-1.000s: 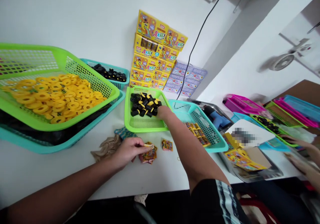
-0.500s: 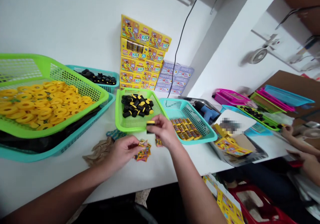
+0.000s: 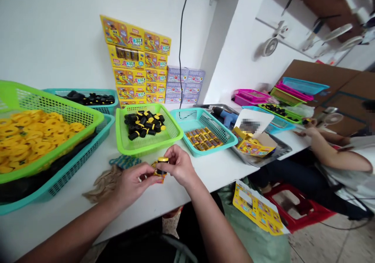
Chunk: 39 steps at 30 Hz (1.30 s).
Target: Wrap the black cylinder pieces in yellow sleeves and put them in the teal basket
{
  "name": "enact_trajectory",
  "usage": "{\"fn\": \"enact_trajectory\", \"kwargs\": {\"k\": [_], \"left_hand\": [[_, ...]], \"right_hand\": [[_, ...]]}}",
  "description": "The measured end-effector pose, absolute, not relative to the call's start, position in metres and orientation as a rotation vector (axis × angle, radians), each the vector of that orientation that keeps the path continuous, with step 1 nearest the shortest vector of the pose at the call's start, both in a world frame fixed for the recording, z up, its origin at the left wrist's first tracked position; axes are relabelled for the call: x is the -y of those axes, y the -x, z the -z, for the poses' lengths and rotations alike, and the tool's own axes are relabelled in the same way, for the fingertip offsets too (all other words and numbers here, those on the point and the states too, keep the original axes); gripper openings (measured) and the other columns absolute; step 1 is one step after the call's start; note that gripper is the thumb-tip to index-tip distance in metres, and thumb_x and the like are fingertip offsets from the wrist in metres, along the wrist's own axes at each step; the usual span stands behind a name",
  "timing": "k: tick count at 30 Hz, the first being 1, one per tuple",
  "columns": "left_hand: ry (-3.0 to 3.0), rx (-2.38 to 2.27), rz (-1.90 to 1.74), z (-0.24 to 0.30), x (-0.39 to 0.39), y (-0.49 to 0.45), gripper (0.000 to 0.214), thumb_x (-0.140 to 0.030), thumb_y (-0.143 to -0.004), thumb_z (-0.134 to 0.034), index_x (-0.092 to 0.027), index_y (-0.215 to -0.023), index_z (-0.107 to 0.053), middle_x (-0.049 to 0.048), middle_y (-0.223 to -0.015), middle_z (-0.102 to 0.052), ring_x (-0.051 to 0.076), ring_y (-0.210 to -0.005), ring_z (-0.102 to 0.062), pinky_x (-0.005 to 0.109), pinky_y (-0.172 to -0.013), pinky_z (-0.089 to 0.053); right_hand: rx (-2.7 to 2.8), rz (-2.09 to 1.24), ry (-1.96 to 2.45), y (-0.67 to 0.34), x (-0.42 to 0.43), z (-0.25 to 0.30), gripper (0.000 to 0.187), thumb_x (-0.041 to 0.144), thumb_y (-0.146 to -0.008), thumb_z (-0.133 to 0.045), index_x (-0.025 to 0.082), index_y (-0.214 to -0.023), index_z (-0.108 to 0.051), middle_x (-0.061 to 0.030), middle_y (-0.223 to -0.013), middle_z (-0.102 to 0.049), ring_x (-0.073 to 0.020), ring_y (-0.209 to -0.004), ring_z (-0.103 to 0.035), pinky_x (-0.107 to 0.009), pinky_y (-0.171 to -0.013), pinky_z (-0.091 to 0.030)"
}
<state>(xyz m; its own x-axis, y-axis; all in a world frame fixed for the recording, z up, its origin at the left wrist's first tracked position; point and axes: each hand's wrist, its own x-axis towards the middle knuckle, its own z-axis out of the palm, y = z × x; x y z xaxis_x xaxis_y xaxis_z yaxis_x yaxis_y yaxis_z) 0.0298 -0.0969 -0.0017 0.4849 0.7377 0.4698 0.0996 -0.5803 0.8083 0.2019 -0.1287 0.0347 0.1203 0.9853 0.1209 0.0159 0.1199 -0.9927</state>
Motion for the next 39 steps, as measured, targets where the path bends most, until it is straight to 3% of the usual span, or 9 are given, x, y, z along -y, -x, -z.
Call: {"fn": "enact_trajectory", "kwargs": {"k": [17,24,32,39], "left_hand": [[-1.419,-0.699,-0.659,-0.006,0.094,-0.029,0.028,-0.038,-0.072,-0.077,-0.012,-0.072,-0.068,0.0020,-0.060,-0.060,0.011,-0.052,-0.052,0.021,-0.048,-0.042],[-1.275,-0.650,-0.646,-0.005,0.097,-0.030,0.031,-0.040,-0.071,-0.078,-0.011,-0.080,-0.071,0.0053,-0.070,-0.065,0.012,-0.055,-0.054,0.020,-0.045,-0.041],[-1.036,-0.674,-0.685,0.001,0.095,-0.030,0.031,-0.032,-0.064,-0.084,-0.013,-0.084,-0.070,0.0037,-0.076,-0.066,0.014,-0.065,-0.059,0.021,-0.050,-0.048],[-0.946,-0.608,-0.647,-0.001,0.098,-0.032,0.030,-0.028,-0.066,-0.083,-0.012,-0.086,-0.069,0.0055,-0.079,-0.069,0.017,-0.068,-0.064,0.024,-0.056,-0.050]], "right_hand": [[1.009,-1.004,1.151,-0.188,0.134,-0.034,0.044,0.036,-0.056,-0.086,0.021,-0.074,-0.049,0.0069,-0.058,-0.056,-0.0077,-0.043,-0.047,-0.019,-0.036,-0.032],[0.882,-1.120,1.201,-0.185,0.136,-0.034,0.042,0.039,-0.056,-0.085,0.020,-0.068,-0.049,0.0084,-0.047,-0.053,-0.0056,-0.031,-0.037,-0.019,-0.031,-0.025],[1.023,-0.904,1.189,-0.183,0.135,-0.032,0.047,0.043,-0.052,-0.086,0.021,-0.071,-0.049,0.0086,-0.056,-0.052,-0.0077,-0.047,-0.045,-0.020,-0.043,-0.034],[0.965,-0.826,1.170,-0.174,0.142,-0.030,0.044,0.044,-0.058,-0.083,0.022,-0.074,-0.049,0.0072,-0.060,-0.051,-0.0088,-0.050,-0.045,-0.022,-0.046,-0.035]]}}
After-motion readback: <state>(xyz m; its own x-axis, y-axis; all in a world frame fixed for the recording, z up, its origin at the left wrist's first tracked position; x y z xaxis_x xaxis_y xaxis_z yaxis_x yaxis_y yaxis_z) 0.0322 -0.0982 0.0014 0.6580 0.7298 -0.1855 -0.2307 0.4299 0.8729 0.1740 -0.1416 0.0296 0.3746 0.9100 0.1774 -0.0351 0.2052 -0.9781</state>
